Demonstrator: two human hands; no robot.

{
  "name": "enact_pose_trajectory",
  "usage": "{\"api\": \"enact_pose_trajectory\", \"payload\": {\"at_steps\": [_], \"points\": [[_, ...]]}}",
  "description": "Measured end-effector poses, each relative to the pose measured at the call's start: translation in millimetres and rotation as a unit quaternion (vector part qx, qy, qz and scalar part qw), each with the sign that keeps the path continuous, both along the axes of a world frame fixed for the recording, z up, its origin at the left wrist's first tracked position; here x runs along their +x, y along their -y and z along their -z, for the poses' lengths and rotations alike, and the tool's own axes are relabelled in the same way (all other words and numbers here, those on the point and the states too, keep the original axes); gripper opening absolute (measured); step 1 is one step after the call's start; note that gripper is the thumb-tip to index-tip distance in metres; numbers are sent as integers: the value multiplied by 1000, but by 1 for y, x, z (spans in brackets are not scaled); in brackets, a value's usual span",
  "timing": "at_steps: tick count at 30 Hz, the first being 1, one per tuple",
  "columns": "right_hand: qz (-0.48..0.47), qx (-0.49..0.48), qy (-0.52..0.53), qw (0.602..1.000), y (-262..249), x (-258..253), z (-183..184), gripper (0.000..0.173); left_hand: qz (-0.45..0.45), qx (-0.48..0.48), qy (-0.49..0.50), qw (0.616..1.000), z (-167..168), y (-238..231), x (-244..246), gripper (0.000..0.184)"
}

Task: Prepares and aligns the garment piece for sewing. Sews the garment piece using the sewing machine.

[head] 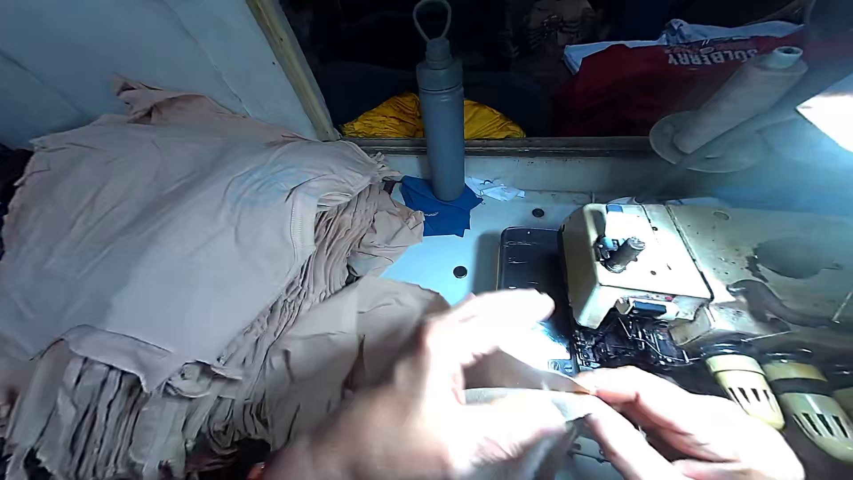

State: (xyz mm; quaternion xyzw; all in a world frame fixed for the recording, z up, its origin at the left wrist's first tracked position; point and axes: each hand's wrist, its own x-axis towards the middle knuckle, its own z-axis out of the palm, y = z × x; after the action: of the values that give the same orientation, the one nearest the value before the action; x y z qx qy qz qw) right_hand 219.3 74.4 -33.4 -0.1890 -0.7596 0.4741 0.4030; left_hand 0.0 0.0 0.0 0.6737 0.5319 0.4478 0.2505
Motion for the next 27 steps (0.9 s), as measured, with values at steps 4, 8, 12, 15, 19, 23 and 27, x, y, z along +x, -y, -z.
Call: {"api": "enact_pose_trajectory", "payload": {"at_steps": [4,8,12,15,19,23,27], "points": [[5,10,19,1000,3,-9,5,10,43,-14,34,998,28,-4,13,41],[23,-2,9,1000,1,-13,10,9,-78,41,-195,977,49,7,24,64],[37,0,-5,999,-1,-12,14,9,-189,73,-249,947,73,17,17,49],[40,-26,-6,999,-1,-8,13,7,-245,59,-219,943,87,25,-10,24],[30,-59,6,998,-1,-10,15,8,-276,-85,-128,949,76,21,-37,17],[35,-56,15,998,-3,-17,22,10,-248,0,-113,962,61,-1,-17,19],[60,-61,-7,996,-7,-24,36,11,-176,6,-62,982,87,-11,-9,22]]}}
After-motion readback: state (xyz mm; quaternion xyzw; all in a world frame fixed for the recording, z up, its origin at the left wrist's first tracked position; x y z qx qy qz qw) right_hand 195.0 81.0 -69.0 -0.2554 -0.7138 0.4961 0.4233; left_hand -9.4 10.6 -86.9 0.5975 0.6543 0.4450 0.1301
